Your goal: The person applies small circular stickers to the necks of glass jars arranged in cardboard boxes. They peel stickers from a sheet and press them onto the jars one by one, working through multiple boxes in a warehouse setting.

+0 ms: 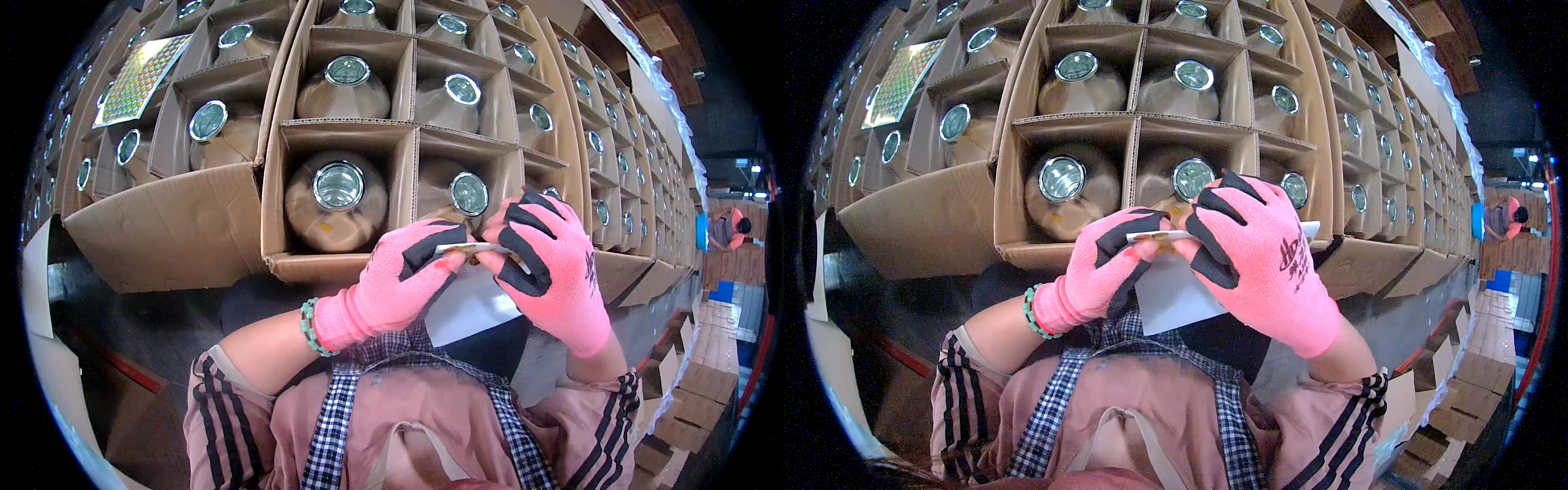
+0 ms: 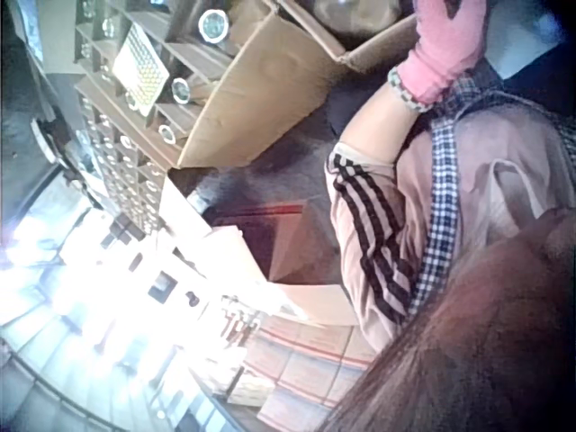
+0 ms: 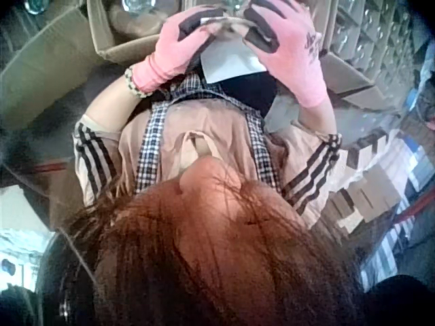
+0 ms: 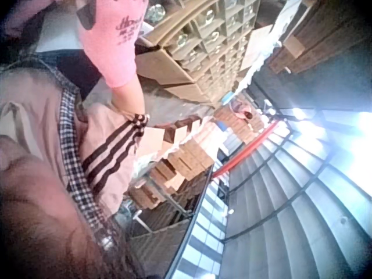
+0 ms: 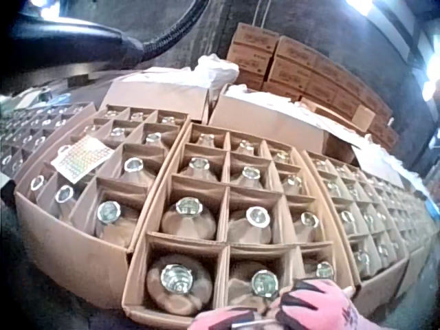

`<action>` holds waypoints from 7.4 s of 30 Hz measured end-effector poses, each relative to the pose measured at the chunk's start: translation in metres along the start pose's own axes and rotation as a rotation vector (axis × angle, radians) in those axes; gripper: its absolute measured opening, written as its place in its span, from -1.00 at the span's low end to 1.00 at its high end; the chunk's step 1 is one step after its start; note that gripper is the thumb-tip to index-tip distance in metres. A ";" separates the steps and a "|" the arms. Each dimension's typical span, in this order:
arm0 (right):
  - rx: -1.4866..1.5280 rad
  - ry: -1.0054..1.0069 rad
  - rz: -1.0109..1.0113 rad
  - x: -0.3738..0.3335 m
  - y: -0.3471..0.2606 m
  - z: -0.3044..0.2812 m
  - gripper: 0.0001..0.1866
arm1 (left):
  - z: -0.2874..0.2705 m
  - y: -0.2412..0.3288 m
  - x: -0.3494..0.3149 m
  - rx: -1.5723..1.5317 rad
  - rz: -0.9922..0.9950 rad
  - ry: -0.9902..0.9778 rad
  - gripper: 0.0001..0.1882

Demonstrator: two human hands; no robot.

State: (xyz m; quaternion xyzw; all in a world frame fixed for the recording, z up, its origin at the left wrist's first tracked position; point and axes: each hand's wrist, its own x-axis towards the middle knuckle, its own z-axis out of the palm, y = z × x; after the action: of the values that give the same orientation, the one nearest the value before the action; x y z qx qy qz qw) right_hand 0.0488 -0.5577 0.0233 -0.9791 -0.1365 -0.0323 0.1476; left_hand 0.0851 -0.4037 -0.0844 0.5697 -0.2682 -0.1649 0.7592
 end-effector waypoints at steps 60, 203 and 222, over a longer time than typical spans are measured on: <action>0.339 0.388 0.209 0.054 0.101 -0.016 -0.69 | -0.008 0.007 0.009 -0.181 -0.345 0.009 -0.67; 1.108 0.581 0.243 -0.045 0.053 0.072 -0.84 | -0.045 0.033 0.029 0.172 -0.315 0.109 -0.88; 0.944 0.461 0.145 -0.044 0.045 0.067 -0.80 | -0.044 0.064 0.006 0.119 -0.286 0.195 -0.84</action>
State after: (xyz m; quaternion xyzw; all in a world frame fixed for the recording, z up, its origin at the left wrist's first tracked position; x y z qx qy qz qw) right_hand 0.0202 -0.5908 -0.0582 -0.7805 -0.0320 -0.1716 0.6003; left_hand 0.1128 -0.3537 -0.0317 0.6594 -0.1188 -0.1989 0.7152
